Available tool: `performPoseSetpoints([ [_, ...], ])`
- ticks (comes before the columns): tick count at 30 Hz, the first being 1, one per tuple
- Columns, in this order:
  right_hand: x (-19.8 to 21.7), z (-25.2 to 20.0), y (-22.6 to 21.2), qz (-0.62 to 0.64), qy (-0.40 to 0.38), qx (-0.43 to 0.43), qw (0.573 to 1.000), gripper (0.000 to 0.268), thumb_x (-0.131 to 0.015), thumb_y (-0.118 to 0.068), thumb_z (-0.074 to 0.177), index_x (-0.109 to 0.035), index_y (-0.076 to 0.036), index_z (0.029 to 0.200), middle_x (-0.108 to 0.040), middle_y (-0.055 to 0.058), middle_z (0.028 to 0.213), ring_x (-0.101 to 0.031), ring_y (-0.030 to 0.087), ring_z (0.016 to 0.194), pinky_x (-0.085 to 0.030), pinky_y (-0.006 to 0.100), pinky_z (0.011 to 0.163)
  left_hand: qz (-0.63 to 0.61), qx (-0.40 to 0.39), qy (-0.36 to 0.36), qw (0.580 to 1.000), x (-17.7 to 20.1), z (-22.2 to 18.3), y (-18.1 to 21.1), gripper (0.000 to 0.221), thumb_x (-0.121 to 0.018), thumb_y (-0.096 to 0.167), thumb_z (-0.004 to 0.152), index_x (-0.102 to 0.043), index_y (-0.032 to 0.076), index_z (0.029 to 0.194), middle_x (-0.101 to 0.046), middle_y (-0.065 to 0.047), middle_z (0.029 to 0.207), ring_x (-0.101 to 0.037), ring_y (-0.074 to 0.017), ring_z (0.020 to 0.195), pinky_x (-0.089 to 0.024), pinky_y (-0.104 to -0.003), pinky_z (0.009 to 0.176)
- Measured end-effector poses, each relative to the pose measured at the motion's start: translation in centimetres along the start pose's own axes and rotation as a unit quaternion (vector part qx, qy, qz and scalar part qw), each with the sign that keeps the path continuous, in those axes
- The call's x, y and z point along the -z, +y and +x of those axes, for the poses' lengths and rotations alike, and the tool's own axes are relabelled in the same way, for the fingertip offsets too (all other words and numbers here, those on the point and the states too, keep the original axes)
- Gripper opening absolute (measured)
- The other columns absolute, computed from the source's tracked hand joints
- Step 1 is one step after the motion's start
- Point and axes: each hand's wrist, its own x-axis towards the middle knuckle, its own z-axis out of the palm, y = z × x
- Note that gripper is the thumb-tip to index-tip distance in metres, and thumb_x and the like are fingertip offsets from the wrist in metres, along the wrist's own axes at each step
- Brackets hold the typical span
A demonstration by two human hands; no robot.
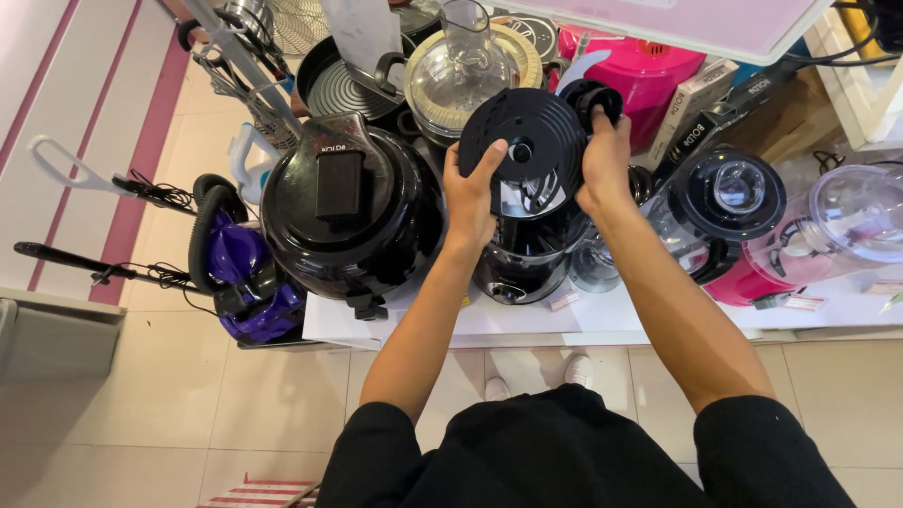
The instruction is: Assembling the components of a food processor on a store display shelf
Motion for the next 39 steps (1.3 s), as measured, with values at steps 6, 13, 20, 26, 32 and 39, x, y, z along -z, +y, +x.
performPoseSetpoints([
  [6, 0.9, -0.8, 0.5, -0.175, 0.012, 0.129, 0.976, 0.033, -0.055, -0.036, 0.107, -0.045, -0.016, 0.131, -0.058, 0.011, 0.12, -0.059, 0.028, 0.117, -0.05, 0.045, 0.097, 0.188, 0.024, -0.021, 0.982, 1.6, -0.1, 0.2, 0.049, -0.091, 0.04, 0.075, -0.065, 0.01, 0.104, -0.064, -0.002, 0.086, -0.062, -0.0111, 0.078, -0.048, -0.027, 0.06],
  [13, 2.1, 1.6, 2.7, -0.255, 0.029, 0.098, 0.962, 0.041, -0.065, -0.033, 0.096, -0.049, -0.014, 0.129, -0.063, 0.015, 0.117, -0.063, 0.031, 0.112, -0.052, 0.044, 0.09, 0.22, 0.115, -0.066, 0.966, 2.1, 1.0, -0.8, 0.087, -0.084, 0.059, 0.074, -0.05, 0.004, 0.132, -0.055, -0.015, 0.109, -0.062, -0.025, 0.096, -0.058, -0.045, 0.072],
  [20, 3.7, 6.2, 4.2, -0.234, 0.056, 0.076, 0.968, 0.041, -0.069, -0.031, 0.091, -0.052, -0.015, 0.125, -0.066, 0.011, 0.104, -0.069, 0.026, 0.092, -0.059, 0.039, 0.071, 0.226, 0.03, -0.118, 0.966, 4.4, 3.0, -2.6, 0.065, -0.051, 0.063, 0.101, -0.05, 0.008, 0.136, -0.058, -0.019, 0.125, -0.065, -0.0373, 0.113, -0.058, -0.051, 0.087],
  [26, 2.8, 3.0, -1.7, -0.198, 0.074, 0.004, 0.977, 0.037, -0.058, -0.028, 0.09, -0.045, -0.019, 0.123, -0.067, 0.01, 0.112, -0.07, 0.021, 0.093, -0.063, 0.036, 0.072, 0.756, -0.24, -0.139, 0.593, 6.6, 4.1, -5.0, 0.067, -0.079, 0.046, 0.085, -0.056, 0.009, 0.136, -0.058, -0.012, 0.127, -0.056, -0.037, 0.114, -0.048, -0.052, 0.088],
  [32, 3.0, 3.0, -2.4, -0.193, 0.069, 0.01, 0.979, 0.033, -0.055, -0.027, 0.091, -0.043, -0.018, 0.121, -0.064, 0.009, 0.106, -0.067, 0.021, 0.09, -0.058, 0.036, 0.072, 0.812, -0.27, -0.117, 0.505, 5.1, 3.7, -4.8, 0.071, -0.092, 0.046, 0.067, -0.054, 0.013, 0.117, -0.052, -0.012, 0.109, -0.056, -0.0323, 0.097, -0.056, -0.043, 0.068],
  [39, 2.7, 2.5, -2.5, -0.226, 0.064, 0.034, 0.972, 0.031, -0.055, -0.026, 0.094, -0.044, -0.018, 0.121, -0.064, 0.006, 0.108, -0.065, 0.019, 0.093, -0.055, 0.035, 0.075, 0.876, -0.095, -0.192, 0.433, 3.2, 3.7, -4.3, 0.074, -0.052, 0.065, 0.095, -0.057, 0.004, 0.138, -0.023, -0.022, 0.166, -0.012, -0.0479, 0.153, -0.024, -0.066, 0.116],
])
